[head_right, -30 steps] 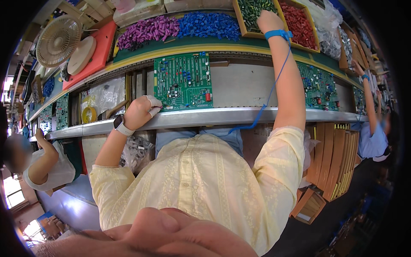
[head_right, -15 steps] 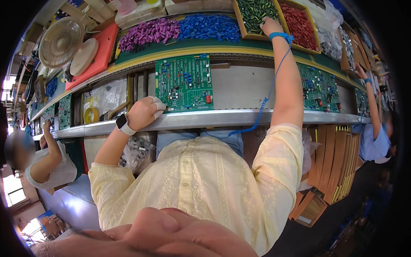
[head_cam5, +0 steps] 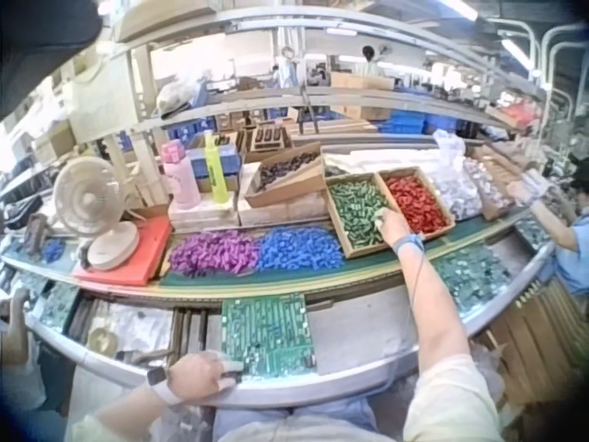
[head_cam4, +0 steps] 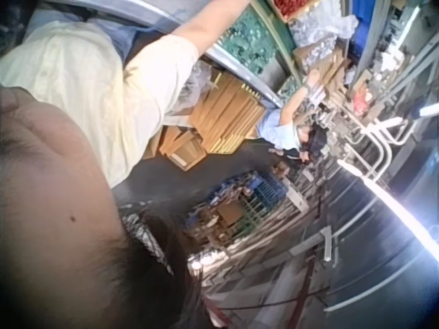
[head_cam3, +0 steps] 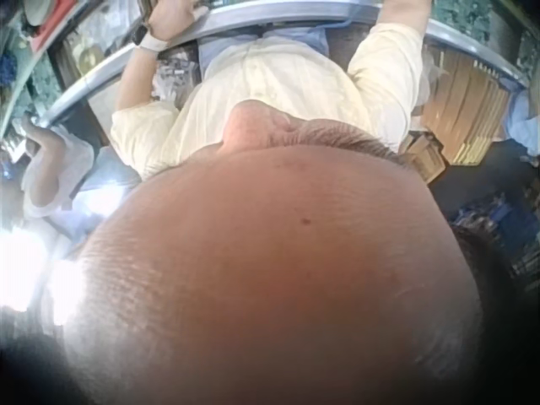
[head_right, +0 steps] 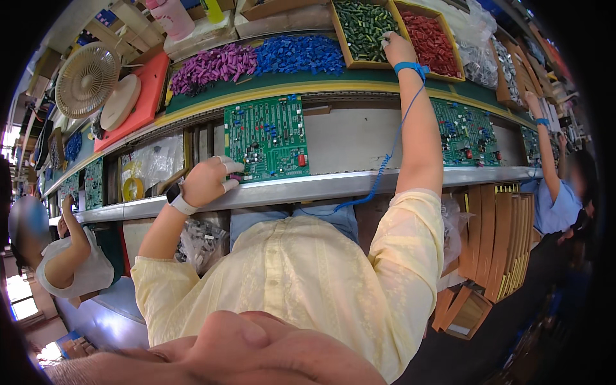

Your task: Placing electronic components onto a printed circuit board on an assembly line.

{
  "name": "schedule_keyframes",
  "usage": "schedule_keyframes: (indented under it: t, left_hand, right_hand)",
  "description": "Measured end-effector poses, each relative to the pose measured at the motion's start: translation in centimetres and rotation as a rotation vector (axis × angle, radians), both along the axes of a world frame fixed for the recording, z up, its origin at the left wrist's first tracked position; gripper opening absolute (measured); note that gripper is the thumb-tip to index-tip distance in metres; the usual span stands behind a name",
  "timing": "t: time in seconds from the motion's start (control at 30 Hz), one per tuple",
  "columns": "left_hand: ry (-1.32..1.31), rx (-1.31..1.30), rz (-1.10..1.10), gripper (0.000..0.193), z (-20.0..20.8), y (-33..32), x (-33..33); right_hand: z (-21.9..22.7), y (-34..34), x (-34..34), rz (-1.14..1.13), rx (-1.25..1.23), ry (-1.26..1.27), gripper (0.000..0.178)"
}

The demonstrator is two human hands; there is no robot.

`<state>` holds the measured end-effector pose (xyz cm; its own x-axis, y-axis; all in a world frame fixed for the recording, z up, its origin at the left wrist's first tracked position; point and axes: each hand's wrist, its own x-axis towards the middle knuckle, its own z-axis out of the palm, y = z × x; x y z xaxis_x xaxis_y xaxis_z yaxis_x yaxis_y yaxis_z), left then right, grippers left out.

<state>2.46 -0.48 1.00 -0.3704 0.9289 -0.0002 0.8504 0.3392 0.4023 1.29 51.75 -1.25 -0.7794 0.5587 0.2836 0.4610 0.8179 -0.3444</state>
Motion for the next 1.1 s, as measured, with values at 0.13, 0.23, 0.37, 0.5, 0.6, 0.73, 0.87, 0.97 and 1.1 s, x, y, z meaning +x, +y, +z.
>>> schedule_keyframes:
  t: [0.13,0.23,0.37,0.5,0.6,0.73,0.87,0.97,1.1]
  left_hand:
    - [-0.170,0.107,0.110,0.029,2.1,0.9,-1.4]
    - [-0.190,0.231,0.102,0.029,1.7,1.6,-2.1]
    - [-0.351,0.396,0.164,0.029,1.3,3.7,-2.3]
    - [-0.627,0.557,0.314,0.030,-0.4,7.0,-2.2]
    - [-0.762,0.639,0.366,0.031,-1.5,8.2,-1.9]
    - [-1.050,0.513,0.459,0.027,-1.4,7.1,-1.4]
    - [-0.944,0.568,0.513,0.023,-2.9,3.7,-2.0]
    - [-0.727,0.484,0.505,0.020,-2.5,2.0,-2.0]
    - [-0.444,0.274,0.448,0.017,-1.6,0.5,-1.8]
  right_hand:
    - [-0.6,1.5,0.7,0.022,0.011,0.093,0.028]
    - [0.0,0.1,1.4,0.005,-0.049,0.153,0.027]
    - [0.7,-6.0,1.4,0.370,-0.277,0.368,0.024]
    - [1.4,-18.7,4.3,0.828,-0.617,0.226,0.022]
    - [2.2,-24.4,6.2,0.953,-0.452,0.159,0.025]
    - [1.4,-27.0,6.4,0.977,-0.418,0.148,0.027]
    - [1.0,-28.0,6.9,1.018,-0.382,0.149,0.027]
    - [0.5,-28.0,6.8,1.035,-0.417,0.119,0.026]
    - [0.0,-28.2,7.0,1.034,-0.428,0.055,0.025]
